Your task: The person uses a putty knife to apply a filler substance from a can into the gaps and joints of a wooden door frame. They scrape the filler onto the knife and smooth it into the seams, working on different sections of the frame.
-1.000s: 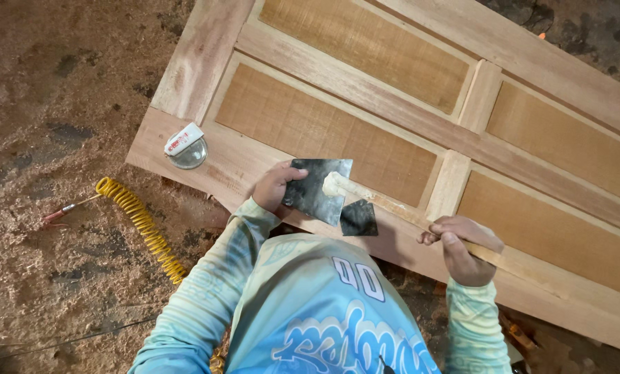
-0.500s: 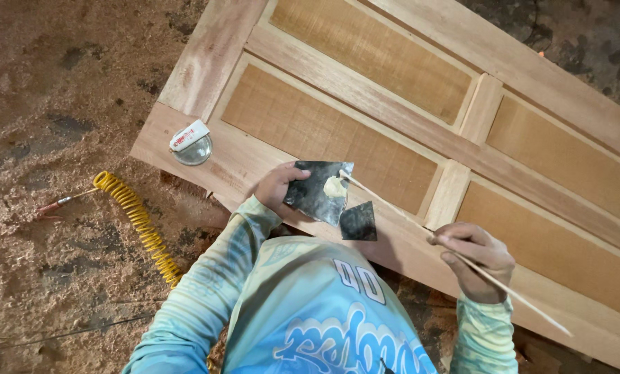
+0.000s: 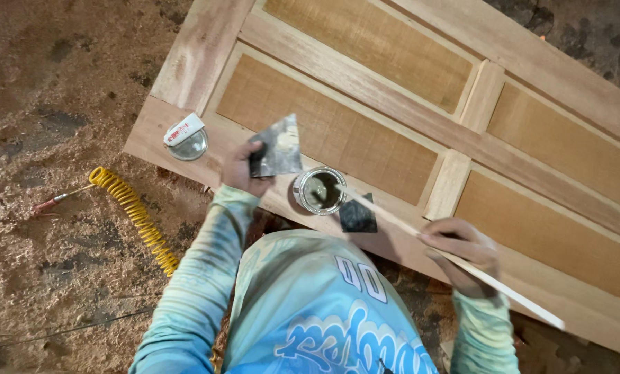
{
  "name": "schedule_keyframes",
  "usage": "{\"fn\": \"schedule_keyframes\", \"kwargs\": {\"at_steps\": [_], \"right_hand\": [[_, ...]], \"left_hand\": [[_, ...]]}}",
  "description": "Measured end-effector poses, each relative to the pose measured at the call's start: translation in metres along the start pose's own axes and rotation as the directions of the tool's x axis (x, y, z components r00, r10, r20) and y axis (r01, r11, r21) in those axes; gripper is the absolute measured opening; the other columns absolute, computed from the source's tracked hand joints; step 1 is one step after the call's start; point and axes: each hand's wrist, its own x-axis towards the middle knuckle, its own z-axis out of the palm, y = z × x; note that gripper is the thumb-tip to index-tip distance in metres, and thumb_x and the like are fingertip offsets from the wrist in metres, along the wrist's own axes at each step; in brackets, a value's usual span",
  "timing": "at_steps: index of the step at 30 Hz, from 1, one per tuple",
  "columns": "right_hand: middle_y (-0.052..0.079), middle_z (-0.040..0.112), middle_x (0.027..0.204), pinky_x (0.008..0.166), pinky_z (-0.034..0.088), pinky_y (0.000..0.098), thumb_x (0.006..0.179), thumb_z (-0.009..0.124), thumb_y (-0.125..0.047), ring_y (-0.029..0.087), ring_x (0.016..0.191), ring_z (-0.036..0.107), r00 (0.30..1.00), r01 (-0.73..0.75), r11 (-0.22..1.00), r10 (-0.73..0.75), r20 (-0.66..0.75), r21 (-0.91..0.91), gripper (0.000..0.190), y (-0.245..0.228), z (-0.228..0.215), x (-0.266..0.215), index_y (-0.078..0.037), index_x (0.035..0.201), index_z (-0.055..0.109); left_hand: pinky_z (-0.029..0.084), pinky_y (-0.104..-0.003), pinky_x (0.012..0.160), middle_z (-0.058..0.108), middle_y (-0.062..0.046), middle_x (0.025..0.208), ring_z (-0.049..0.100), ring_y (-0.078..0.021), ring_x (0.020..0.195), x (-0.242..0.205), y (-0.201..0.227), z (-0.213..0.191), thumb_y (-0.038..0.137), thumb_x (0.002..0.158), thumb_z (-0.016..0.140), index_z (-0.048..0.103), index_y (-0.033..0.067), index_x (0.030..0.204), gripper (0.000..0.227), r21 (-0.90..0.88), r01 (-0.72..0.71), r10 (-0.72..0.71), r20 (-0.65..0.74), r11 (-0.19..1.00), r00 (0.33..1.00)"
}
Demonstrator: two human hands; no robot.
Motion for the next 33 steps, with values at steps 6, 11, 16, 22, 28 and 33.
{"fn": "schedule_keyframes", "kwargs": {"at_steps": [6, 11, 16, 22, 28, 33], "right_hand": [[0.012, 0.07, 0.099, 0.081, 0.055, 0.0341, 0.089, 0.078, -0.011, 0.024, 0.091, 0.069, 0.984, -0.147, 0.989, 0.149, 0.102, -0.026, 0.028, 0.054, 0.079, 0.019, -0.002, 0.115, 0.071], [0.022, 0.058, 0.136, 0.106, 0.047, 0.0426, 0.063, 0.09, -0.043, 0.034, 0.126, 0.058, 0.965, -0.261, 0.964, 0.259, 0.033, 0.047, 0.1, 0.081, 0.146, 0.039, 0.002, 0.143, 0.05], [0.026, 0.043, 0.159, 0.116, 0.042, 0.0474, 0.068, 0.097, -0.049, 0.043, 0.147, 0.044, 0.99, -0.132, 0.983, 0.136, 0.022, -0.124, 0.097, 0.094, 0.197, 0.04, -0.009, 0.14, 0.046], [0.025, 0.048, 0.151, 0.111, 0.047, 0.0441, 0.064, 0.092, -0.049, 0.04, 0.139, 0.051, 0.97, -0.237, 0.971, 0.235, 0.055, 0.032, 0.118, 0.082, 0.194, 0.06, -0.004, 0.156, 0.033], [0.018, 0.059, 0.138, 0.109, 0.052, 0.0427, 0.066, 0.091, -0.054, 0.035, 0.129, 0.063, 0.912, -0.4, 0.916, 0.401, -0.089, 0.027, 0.103, 0.09, 0.16, 0.075, -0.009, 0.146, 0.044], [0.025, 0.054, 0.139, 0.105, 0.05, 0.0468, 0.064, 0.096, -0.047, 0.043, 0.128, 0.056, 0.857, -0.413, 0.906, 0.354, -0.375, -0.088, 0.113, 0.171, 0.133, 0.091, -0.002, 0.151, 0.039]], "left_hand": [[0.063, -0.052, 0.077, 0.075, -0.013, 0.103, 0.076, -0.0306, 0.085, -0.015, 0.016, -0.043, 0.019, 0.088, 0.063, 0.067, 0.0021, 0.117, 0.034, 0.179, 0.006, 0.008, -0.077, 0.984, 0.997], [0.063, -0.046, 0.089, 0.075, -0.015, 0.11, 0.075, -0.0308, 0.093, -0.03, -0.002, -0.061, 0.015, 0.091, 0.064, 0.067, -0.0029, 0.122, 0.036, 0.197, -0.114, 0.147, -0.162, 0.974, 0.976], [0.055, -0.046, 0.085, 0.073, -0.008, 0.108, 0.072, -0.0279, 0.094, -0.034, -0.026, -0.088, 0.018, 0.092, 0.063, 0.067, 0.0061, 0.122, 0.033, 0.256, 0.034, 0.069, -0.38, 0.966, 0.922], [0.054, -0.05, 0.105, 0.071, -0.013, 0.125, 0.068, -0.0316, 0.116, -0.009, -0.031, -0.077, 0.011, 0.094, 0.061, 0.064, 0.0016, 0.127, 0.034, 0.092, -0.036, 0.046, -0.105, 0.995, 0.993], [0.055, -0.054, 0.102, 0.071, -0.013, 0.122, 0.068, -0.0323, 0.115, -0.004, -0.022, -0.06, 0.013, 0.088, 0.059, 0.064, 0.0018, 0.125, 0.039, 0.16, -0.07, 0.085, -0.089, 0.985, 0.992], [0.057, -0.046, 0.099, 0.072, -0.016, 0.119, 0.071, -0.032, 0.107, 0.006, -0.019, -0.115, 0.011, 0.088, 0.057, 0.064, -0.0027, 0.124, 0.039, 0.211, -0.143, 0.162, -0.079, 0.967, 0.984]]}}
